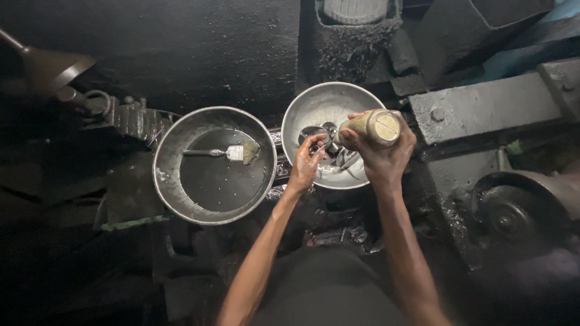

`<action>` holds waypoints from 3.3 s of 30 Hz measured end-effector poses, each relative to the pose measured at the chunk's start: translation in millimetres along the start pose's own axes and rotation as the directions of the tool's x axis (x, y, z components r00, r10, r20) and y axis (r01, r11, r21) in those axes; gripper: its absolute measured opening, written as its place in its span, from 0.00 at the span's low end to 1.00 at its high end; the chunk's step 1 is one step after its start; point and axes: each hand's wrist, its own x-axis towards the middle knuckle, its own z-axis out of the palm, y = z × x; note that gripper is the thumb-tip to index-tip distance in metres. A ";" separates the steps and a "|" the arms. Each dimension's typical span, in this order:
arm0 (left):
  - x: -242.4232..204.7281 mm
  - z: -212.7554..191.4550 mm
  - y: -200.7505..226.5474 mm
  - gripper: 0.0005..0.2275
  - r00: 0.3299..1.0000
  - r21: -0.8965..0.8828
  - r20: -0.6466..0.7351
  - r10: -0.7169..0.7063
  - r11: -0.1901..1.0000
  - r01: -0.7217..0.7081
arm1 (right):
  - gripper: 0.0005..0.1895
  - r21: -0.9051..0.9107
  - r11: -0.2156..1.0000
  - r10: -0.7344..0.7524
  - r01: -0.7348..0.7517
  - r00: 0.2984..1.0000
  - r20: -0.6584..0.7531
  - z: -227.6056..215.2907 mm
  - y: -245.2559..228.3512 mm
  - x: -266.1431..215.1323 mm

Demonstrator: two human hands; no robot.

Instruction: The person scrubs small metal parts with a brush and applies a liquid from a bottle while rinsing them in two metal bowls. The person handles the parts one at a time, scrubbing and rinsing them repeatedly.

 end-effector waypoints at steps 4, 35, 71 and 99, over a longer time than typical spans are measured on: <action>2.0 -0.6 -11.3 0.17 0.992 -0.266 0.009 -0.126 0.956 0.124 | 0.20 0.020 1.000 -0.004 0.004 1.000 0.013 1.1 1.8 1.5; 140.4 -27.9 -0.6 0.18 0.799 0.825 0.506 0.325 0.089 -0.558 | 0.20 0.182 0.950 0.296 -0.254 0.917 -0.267 -58.5 91.5 10.6; 115.6 19.4 -21.9 0.08 0.909 0.831 0.397 -0.126 0.469 -0.298 | 0.21 0.278 0.855 0.513 -0.438 0.796 -0.321 -80.3 97.7 -34.3; 111.9 8.5 9.9 0.05 0.977 0.659 0.181 0.113 0.724 -0.205 | 0.21 0.528 0.831 0.367 -0.175 0.886 -0.284 -71.5 83.6 1.5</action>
